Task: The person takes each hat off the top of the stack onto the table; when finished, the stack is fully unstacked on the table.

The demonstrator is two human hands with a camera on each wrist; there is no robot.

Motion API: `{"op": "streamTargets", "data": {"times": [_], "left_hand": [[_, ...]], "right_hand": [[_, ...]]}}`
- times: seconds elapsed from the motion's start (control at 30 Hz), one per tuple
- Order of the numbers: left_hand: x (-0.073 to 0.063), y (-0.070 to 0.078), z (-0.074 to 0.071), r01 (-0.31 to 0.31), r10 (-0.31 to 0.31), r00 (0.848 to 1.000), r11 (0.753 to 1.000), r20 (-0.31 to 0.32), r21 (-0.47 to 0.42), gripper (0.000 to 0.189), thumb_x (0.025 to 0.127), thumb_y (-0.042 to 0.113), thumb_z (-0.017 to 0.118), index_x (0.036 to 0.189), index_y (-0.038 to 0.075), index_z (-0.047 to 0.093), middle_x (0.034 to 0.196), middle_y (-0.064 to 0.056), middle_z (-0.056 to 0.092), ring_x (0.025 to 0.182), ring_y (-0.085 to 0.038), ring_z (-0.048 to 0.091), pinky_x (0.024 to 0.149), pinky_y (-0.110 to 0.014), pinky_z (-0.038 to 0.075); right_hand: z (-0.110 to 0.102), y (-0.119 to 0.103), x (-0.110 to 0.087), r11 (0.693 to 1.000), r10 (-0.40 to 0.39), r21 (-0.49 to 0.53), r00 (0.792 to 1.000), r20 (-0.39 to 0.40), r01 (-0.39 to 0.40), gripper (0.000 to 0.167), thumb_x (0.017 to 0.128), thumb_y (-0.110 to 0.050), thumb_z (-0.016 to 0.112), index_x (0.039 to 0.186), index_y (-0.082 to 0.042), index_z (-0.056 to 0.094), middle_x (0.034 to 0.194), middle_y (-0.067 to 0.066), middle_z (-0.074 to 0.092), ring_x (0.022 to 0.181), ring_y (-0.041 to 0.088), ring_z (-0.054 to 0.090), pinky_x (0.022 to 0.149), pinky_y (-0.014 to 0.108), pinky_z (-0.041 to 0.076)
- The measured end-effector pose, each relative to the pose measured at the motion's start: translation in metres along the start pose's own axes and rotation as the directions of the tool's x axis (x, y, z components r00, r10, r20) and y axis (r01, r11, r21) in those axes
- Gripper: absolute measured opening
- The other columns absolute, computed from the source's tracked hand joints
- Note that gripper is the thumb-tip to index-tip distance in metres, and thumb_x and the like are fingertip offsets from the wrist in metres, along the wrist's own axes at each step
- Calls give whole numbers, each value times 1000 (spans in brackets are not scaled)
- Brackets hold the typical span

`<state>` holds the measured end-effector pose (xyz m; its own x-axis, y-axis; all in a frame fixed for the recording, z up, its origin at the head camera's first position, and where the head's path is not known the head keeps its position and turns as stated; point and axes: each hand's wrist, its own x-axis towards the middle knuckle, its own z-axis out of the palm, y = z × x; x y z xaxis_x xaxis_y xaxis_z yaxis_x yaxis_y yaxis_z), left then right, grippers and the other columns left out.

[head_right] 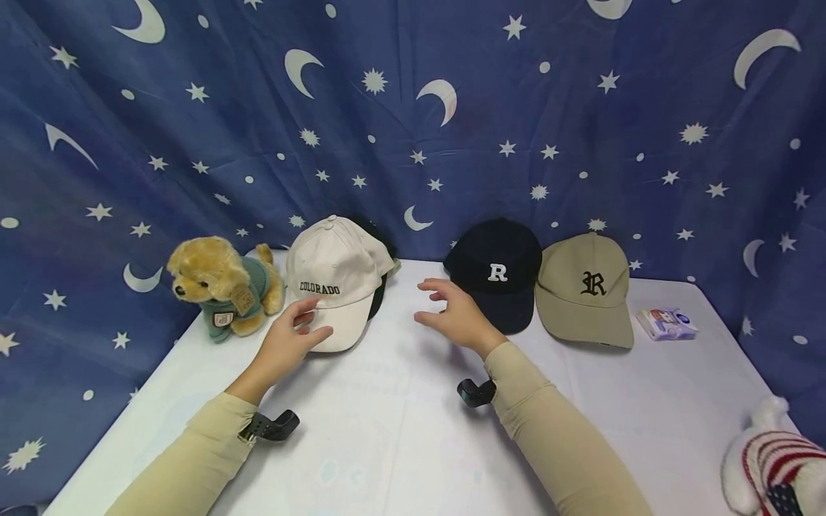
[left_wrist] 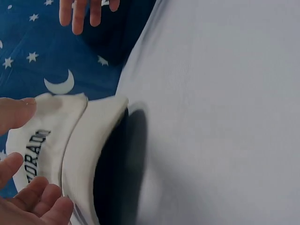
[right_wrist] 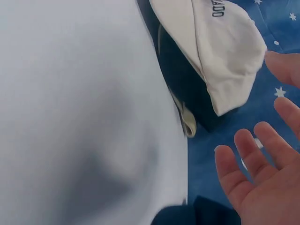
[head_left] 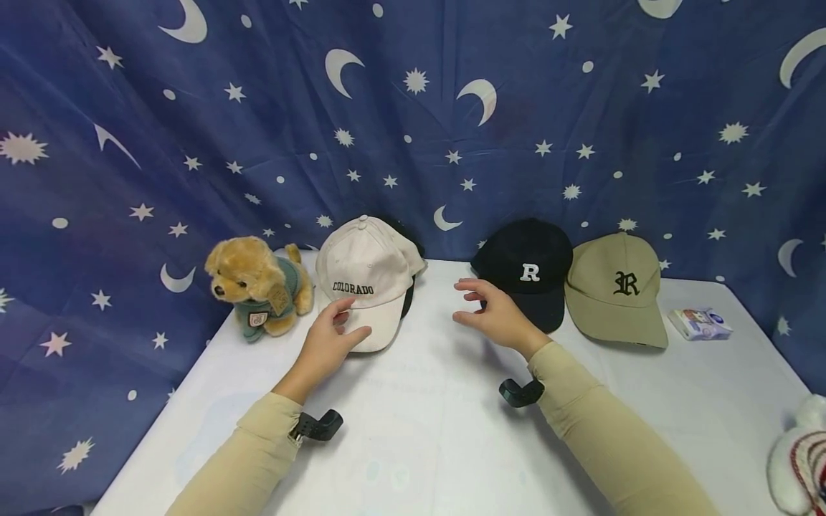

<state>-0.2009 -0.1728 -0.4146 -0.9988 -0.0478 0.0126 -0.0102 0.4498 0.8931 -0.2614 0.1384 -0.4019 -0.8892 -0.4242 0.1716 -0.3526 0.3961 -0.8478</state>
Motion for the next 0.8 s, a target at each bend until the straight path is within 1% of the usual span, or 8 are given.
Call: {"op": "streamTargets", "data": {"times": [0.1, 0.23, 0.33, 0.43, 0.53, 0.63, 0.8], "left_hand": [[0, -7, -8, 30, -30, 999, 1000, -20, 2, 67, 91, 19, 74, 148, 4, 42, 149, -16, 44, 136, -32, 41, 110, -44, 37], [3, -14, -20, 55, -55, 997, 998, -49, 7, 68, 93, 20, 72, 150, 2, 39, 151, -16, 41, 138, -33, 38, 112, -44, 34], [5, -19, -29, 71, -70, 995, 997, -72, 4, 69, 94, 22, 71, 150, 1, 38, 153, -17, 39, 138, -34, 36, 112, -46, 32], [7, -25, -35, 95, -96, 992, 995, -79, -13, 69, 94, 23, 70, 151, 2, 37, 154, -17, 38, 140, -35, 35, 113, -47, 31], [8, -30, -38, 117, -119, 990, 993, -77, -32, 69, 95, 23, 70, 152, 2, 36, 155, -17, 37, 141, -35, 35, 114, -46, 30], [9, -33, -38, 120, -123, 989, 992, -77, -46, 69, 95, 22, 70, 151, 1, 36, 155, -18, 37, 141, -36, 36, 114, -46, 30], [11, -38, -37, 125, -127, 989, 992, -80, -37, 70, 94, 22, 71, 151, 1, 36, 156, -20, 35, 141, -38, 35, 114, -47, 31]], "right_hand": [[9, -4, 7, 1000, 12, 0, 1000, 10, -12, 54, 88, -14, 76, 138, -3, 56, 145, 14, 51, 126, 36, 53, 100, 53, 45], [17, -12, 16, 999, 33, -32, 999, 33, -32, 56, 88, -17, 75, 140, -7, 56, 142, 11, 54, 125, 30, 54, 98, 48, 47], [21, -19, 23, 998, 36, -54, 998, 51, -34, 56, 89, -19, 75, 141, -8, 55, 141, 11, 55, 125, 30, 54, 99, 47, 47], [26, -27, 33, 998, 42, -50, 997, 68, -39, 57, 89, -19, 74, 142, -8, 54, 143, 11, 53, 127, 31, 52, 101, 47, 46], [33, -34, 44, 998, 39, -49, 995, 87, -35, 59, 90, -20, 74, 143, -7, 53, 146, 10, 51, 131, 31, 49, 103, 47, 44], [41, -41, 55, 998, 32, -62, 995, 99, -26, 59, 90, -21, 74, 143, -8, 53, 148, 7, 49, 134, 28, 47, 105, 45, 43], [50, -52, 69, 997, 36, -75, 994, 107, -28, 59, 92, -22, 73, 145, -8, 51, 156, 5, 40, 137, 28, 43, 110, 44, 38]]}}
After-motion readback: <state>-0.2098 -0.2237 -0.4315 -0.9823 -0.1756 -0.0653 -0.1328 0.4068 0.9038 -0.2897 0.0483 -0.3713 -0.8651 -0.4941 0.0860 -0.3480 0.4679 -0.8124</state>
